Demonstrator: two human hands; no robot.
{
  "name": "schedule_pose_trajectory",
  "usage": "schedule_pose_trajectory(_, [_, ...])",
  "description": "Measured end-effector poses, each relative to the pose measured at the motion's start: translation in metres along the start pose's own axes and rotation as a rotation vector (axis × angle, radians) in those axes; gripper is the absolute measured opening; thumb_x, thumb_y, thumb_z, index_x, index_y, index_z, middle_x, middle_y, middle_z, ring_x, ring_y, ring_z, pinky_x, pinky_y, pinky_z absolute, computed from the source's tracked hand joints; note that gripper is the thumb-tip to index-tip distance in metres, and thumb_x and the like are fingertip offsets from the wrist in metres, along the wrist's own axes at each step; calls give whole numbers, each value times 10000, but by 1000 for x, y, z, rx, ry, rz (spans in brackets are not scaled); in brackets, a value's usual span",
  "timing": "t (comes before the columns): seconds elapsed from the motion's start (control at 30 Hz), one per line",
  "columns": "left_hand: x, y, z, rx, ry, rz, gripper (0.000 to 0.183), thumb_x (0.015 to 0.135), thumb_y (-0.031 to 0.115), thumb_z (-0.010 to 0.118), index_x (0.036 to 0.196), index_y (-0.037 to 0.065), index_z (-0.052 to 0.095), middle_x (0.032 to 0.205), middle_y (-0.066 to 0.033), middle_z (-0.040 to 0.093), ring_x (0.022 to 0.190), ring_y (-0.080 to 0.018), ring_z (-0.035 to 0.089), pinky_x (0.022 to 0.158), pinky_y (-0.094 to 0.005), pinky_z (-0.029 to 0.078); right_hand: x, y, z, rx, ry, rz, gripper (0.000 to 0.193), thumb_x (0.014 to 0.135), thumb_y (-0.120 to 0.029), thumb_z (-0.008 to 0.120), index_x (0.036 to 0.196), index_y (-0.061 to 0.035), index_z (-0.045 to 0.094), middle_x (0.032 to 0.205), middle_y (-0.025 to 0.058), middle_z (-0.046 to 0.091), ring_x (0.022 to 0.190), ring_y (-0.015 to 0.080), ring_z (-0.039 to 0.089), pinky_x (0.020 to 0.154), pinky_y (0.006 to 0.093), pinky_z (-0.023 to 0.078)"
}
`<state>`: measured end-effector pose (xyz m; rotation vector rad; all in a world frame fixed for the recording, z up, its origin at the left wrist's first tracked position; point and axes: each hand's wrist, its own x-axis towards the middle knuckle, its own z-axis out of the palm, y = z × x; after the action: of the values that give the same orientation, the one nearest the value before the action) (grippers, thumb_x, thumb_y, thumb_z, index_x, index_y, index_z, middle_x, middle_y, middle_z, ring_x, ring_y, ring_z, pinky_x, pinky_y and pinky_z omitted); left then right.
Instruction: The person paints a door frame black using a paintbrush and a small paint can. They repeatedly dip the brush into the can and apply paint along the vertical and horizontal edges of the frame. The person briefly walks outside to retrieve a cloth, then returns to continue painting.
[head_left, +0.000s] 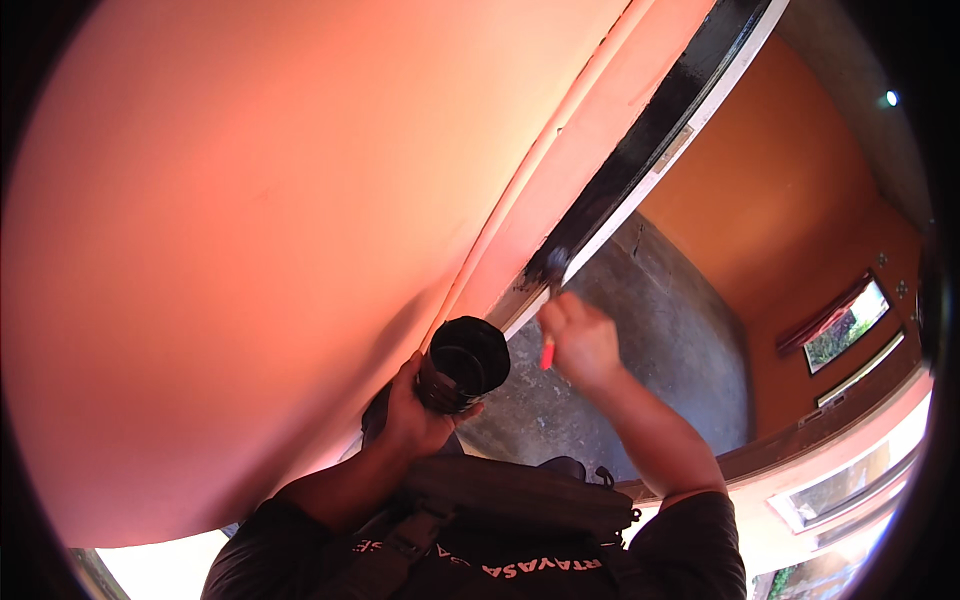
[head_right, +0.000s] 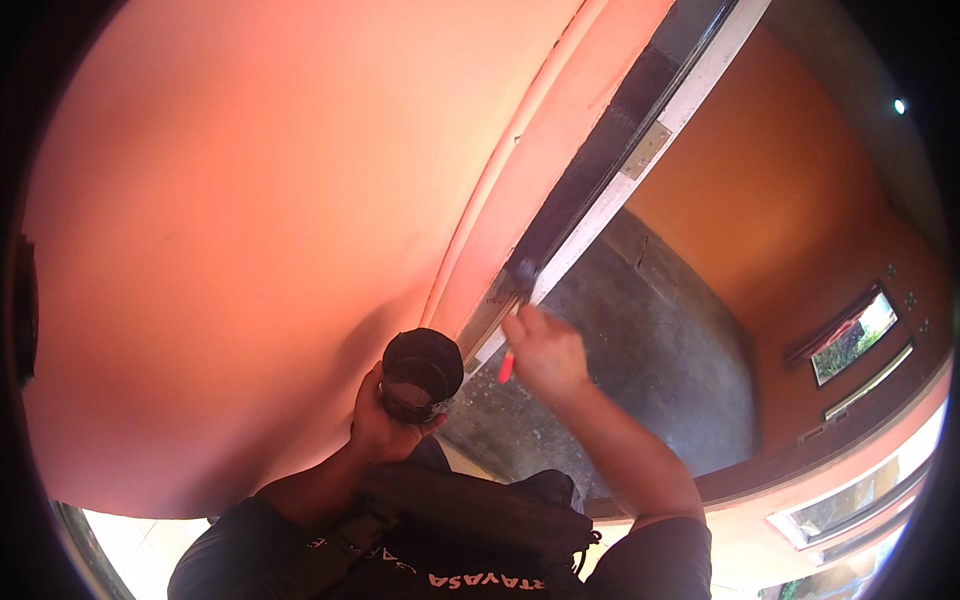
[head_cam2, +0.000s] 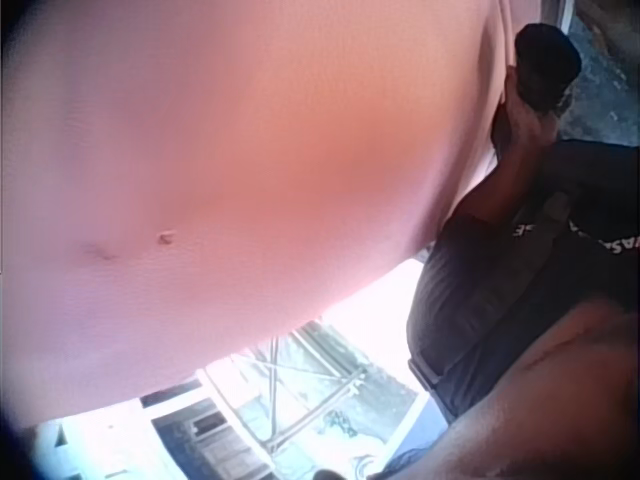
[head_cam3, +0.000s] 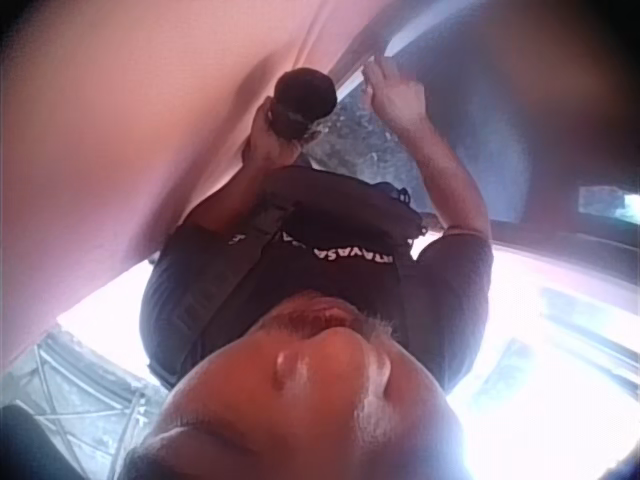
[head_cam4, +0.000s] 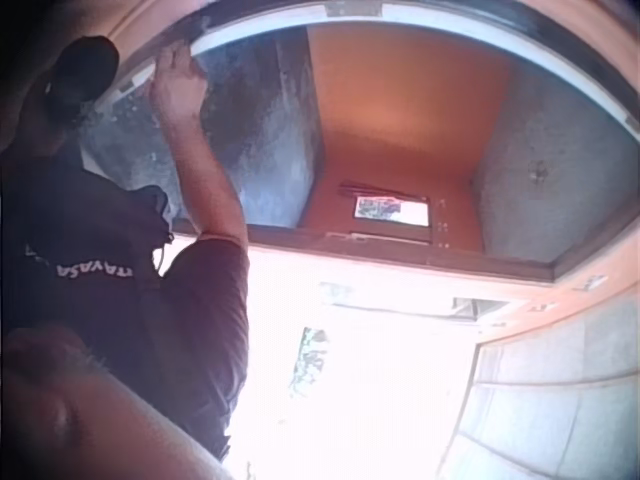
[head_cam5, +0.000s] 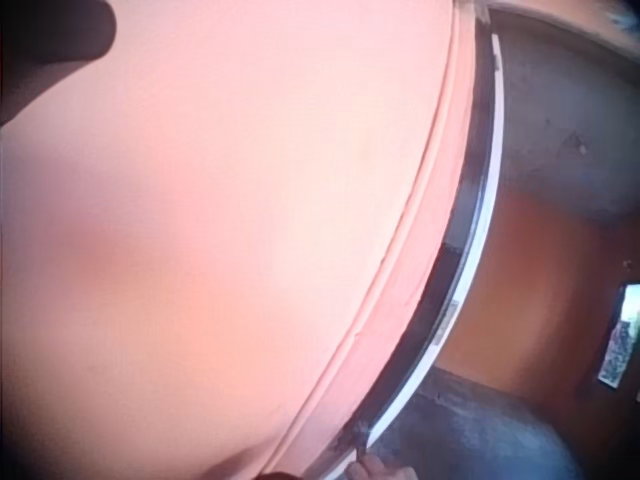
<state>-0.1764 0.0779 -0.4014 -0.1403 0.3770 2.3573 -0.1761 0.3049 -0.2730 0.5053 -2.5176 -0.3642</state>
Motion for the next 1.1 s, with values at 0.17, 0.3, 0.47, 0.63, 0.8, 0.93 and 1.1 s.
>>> schedule_pose_trajectory(0.17, [-1, 3, 2, 7, 16, 16, 543, 984, 561, 384, 1369, 202, 514, 1341, -72, 582, 1202, -283, 564, 957, -580, 449, -14, -25, 21, 308, -129, 127, 192, 797, -111, 743, 909, -87, 590, 833, 109, 605, 756, 312, 674, 644, 419, 550])
schedule_pose_trajectory(0.3, [-5, 3, 7, -11, 92, 13, 535, 984, 560, 383, 1362, 206, 517, 1334, -77, 584, 1202, -288, 561, 944, -577, 455, 35, 12, -30, 283, 182, 205, 174, 811, -79, 750, 914, -75, 609, 871, 129, 633, 768, 335, 670, 664, 413, 552])
schedule_pose_trajectory(0.47, [-3, 3, 2, 1, 52, 20, 530, 988, 562, 373, 1345, 203, 529, 1300, -70, 607, 1178, -282, 578, 936, -575, 462, 76, 29, -92, -18, 596, 126, 143, 832, -129, 752, 889, -127, 621, 835, 64, 600, 666, 291, 653, 574, 400, 534])
schedule_pose_trajectory(0.63, [0, 1, 1, -23, 33, -4, 524, 992, 558, 366, 1332, 200, 541, 1278, -73, 621, 1152, -271, 598, 933, -561, 473, 52, 23, -64, -169, 417, 39, 204, 721, -126, 732, 885, -166, 618, 761, 43, 519, 606, 238, 592, 530, 378, 474])
schedule_pose_trajectory(0.8, [2, 2, -7, -5, -44, 10, 523, 994, 554, 364, 1340, 201, 534, 1285, -70, 618, 1170, -276, 590, 937, -569, 468, -6, -21, 13, 104, -105, 18, 202, 743, -152, 712, 887, -120, 574, 820, 66, 551, 686, 263, 646, 568, 393, 514])
schedule_pose_trajectory(0.93, [-1, 4, 1, -19, 44, 11, 528, 992, 556, 366, 1348, 201, 528, 1295, -73, 611, 1187, -281, 578, 942, -571, 465, 15, -18, -4, 277, -86, 172, 107, 830, -100, 692, 906, -80, 619, 871, 105, 626, 767, 314, 679, 655, 417, 559])
schedule_pose_trajectory(1.1, [1, 2, -7, -4, -4, 2, 533, 984, 566, 385, 1340, 201, 537, 1308, -65, 604, 1194, -284, 573, 957, -566, 457, 82, 29, -82, 161, 390, 197, 156, 833, -120, 742, 913, -93, 610, 927, 104, 664, 789, 335, 677, 689, 419, 556])
